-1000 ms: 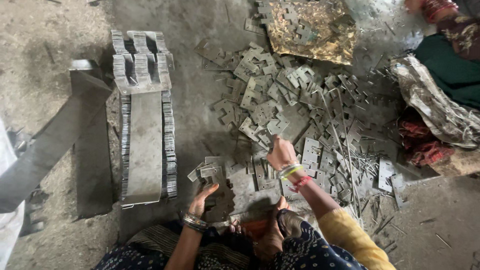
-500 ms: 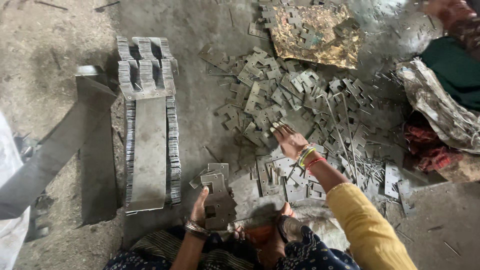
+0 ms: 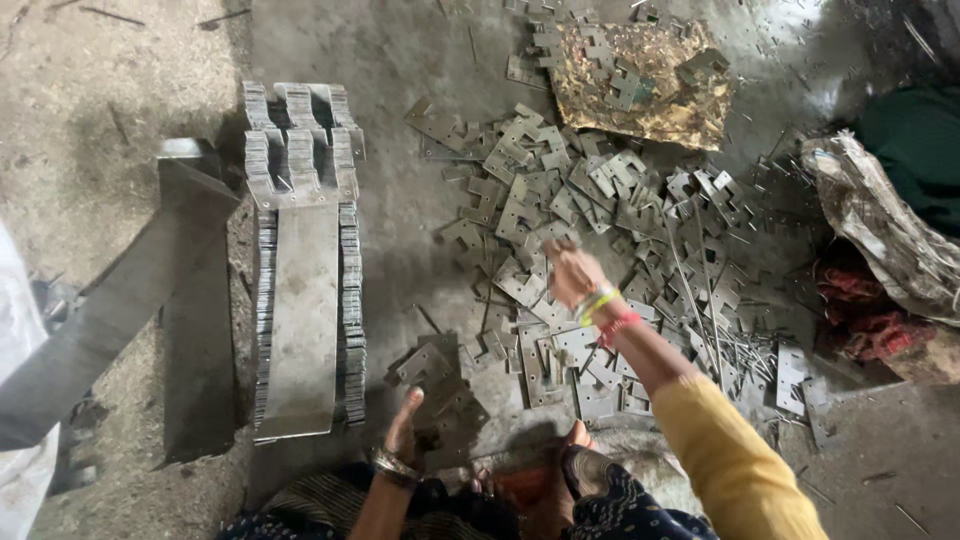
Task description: The person sits on the floor and repeatedly picks up small metal brackets from a large pile. They align the brackets and place them onto a growing stack next to them. The person continues this process, sorting and stacking the metal pieces.
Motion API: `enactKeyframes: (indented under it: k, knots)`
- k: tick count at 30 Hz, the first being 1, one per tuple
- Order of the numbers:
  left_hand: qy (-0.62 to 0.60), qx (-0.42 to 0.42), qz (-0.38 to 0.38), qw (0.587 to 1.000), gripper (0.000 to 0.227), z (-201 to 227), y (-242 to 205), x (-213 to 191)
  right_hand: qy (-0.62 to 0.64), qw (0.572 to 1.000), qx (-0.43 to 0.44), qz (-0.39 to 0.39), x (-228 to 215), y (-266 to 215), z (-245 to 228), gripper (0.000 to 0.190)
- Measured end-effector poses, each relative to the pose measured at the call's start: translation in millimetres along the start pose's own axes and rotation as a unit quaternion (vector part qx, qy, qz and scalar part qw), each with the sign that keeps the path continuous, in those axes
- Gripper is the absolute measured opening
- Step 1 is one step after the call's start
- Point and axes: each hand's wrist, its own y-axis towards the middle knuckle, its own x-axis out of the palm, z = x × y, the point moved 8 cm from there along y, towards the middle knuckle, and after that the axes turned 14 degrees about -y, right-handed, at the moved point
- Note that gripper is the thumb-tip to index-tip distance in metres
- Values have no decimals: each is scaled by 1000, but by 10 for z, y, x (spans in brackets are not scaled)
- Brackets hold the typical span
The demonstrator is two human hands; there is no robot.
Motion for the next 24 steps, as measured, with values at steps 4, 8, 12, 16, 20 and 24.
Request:
enactKeyframes:
  k: [4, 8, 12, 16, 20, 24]
  knots:
    - [7, -35, -23, 999, 65, -46, 109, -93, -127, 982, -64, 128, 68, 494, 227, 82]
    - [40, -40, -11, 998, 64, -74, 319, -247, -81, 996, -1, -38, 460, 511, 465, 56]
    - [73, -35, -27, 996, 64, -134, 501, -368, 4, 997, 37, -65, 545, 284, 506, 61]
    - [25, -67, -68, 995, 78, -249, 593, -325, -57, 986, -56, 143, 130, 262, 365, 62]
    - [144, 71, -57, 985, 88, -20, 796, -118, -63, 998, -20, 22, -8, 564, 383, 56]
    - [-12, -83, -166, 983, 91, -129, 662, 272, -80, 993, -17, -88, -232, 497, 150, 37]
